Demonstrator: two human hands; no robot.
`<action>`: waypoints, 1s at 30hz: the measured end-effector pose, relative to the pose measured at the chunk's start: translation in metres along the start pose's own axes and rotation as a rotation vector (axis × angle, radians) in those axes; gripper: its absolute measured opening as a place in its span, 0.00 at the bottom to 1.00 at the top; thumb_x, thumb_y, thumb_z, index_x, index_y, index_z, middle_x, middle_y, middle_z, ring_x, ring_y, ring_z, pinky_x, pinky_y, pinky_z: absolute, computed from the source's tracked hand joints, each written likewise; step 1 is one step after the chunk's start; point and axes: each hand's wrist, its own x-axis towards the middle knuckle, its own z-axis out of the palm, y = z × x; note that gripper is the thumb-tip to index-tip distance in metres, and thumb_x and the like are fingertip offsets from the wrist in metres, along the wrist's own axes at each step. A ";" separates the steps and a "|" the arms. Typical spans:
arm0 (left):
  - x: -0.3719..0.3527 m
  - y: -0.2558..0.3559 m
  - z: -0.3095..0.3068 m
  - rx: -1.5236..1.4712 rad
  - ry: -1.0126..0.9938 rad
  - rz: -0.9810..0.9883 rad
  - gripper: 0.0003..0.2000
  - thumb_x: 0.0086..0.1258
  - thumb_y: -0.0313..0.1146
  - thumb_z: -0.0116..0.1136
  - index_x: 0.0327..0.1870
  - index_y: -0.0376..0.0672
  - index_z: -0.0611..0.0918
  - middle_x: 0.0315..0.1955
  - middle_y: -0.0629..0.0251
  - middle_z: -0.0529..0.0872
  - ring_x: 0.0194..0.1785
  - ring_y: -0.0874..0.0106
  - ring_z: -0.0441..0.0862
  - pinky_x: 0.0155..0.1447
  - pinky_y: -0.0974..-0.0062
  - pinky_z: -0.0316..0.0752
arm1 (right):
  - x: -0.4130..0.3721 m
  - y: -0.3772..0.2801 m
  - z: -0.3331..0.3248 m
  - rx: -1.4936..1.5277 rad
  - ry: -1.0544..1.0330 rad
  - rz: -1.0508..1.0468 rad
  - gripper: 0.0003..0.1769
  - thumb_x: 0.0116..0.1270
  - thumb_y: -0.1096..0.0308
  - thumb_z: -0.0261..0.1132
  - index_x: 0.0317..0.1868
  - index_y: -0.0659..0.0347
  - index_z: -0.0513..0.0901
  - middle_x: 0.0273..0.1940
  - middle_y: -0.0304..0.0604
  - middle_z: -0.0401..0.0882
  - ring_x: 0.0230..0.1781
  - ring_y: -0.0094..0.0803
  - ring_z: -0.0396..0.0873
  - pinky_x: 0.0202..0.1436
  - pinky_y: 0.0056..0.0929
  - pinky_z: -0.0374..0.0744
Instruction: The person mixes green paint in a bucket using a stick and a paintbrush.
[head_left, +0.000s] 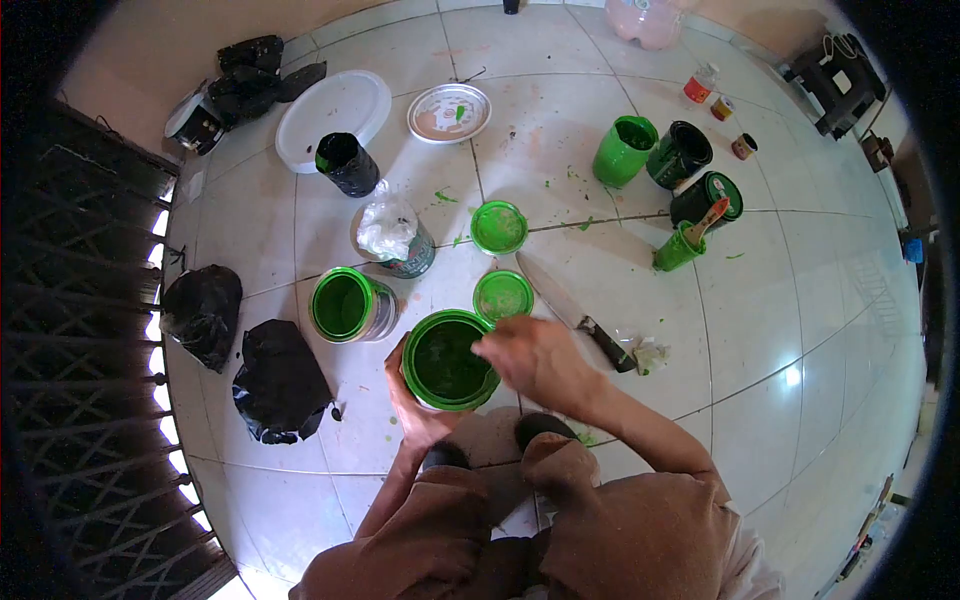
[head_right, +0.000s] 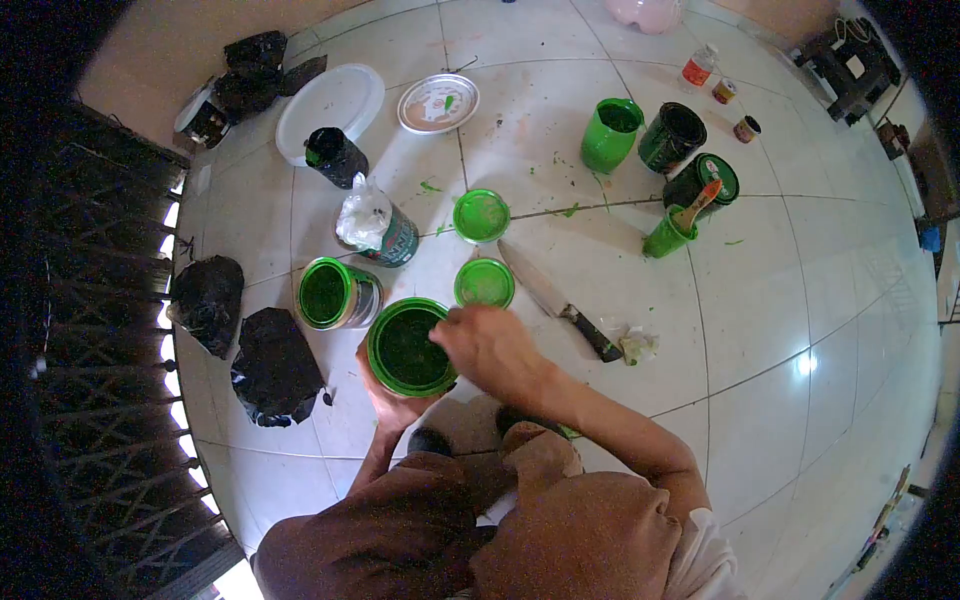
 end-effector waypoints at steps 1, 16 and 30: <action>-0.001 -0.014 0.000 0.046 -0.008 0.100 0.52 0.37 0.37 0.81 0.66 0.33 0.61 0.58 0.48 0.72 0.59 0.56 0.74 0.63 0.61 0.69 | -0.002 -0.006 0.003 0.079 -0.007 -0.058 0.07 0.57 0.70 0.64 0.37 0.54 0.81 0.28 0.42 0.78 0.31 0.40 0.80 0.32 0.37 0.79; 0.001 -0.005 0.001 -0.050 -0.021 0.049 0.52 0.37 0.38 0.82 0.66 0.34 0.62 0.58 0.49 0.72 0.60 0.58 0.74 0.63 0.62 0.70 | 0.005 -0.003 -0.010 0.024 -0.011 0.002 0.02 0.62 0.69 0.63 0.33 0.56 0.78 0.27 0.42 0.77 0.28 0.42 0.79 0.29 0.38 0.78; -0.009 -0.008 0.004 0.033 -0.080 0.065 0.50 0.40 0.35 0.79 0.66 0.33 0.60 0.55 0.49 0.74 0.57 0.58 0.76 0.60 0.62 0.72 | 0.013 -0.005 0.011 0.045 0.072 -0.049 0.07 0.64 0.67 0.63 0.28 0.57 0.78 0.25 0.44 0.76 0.26 0.44 0.79 0.29 0.39 0.78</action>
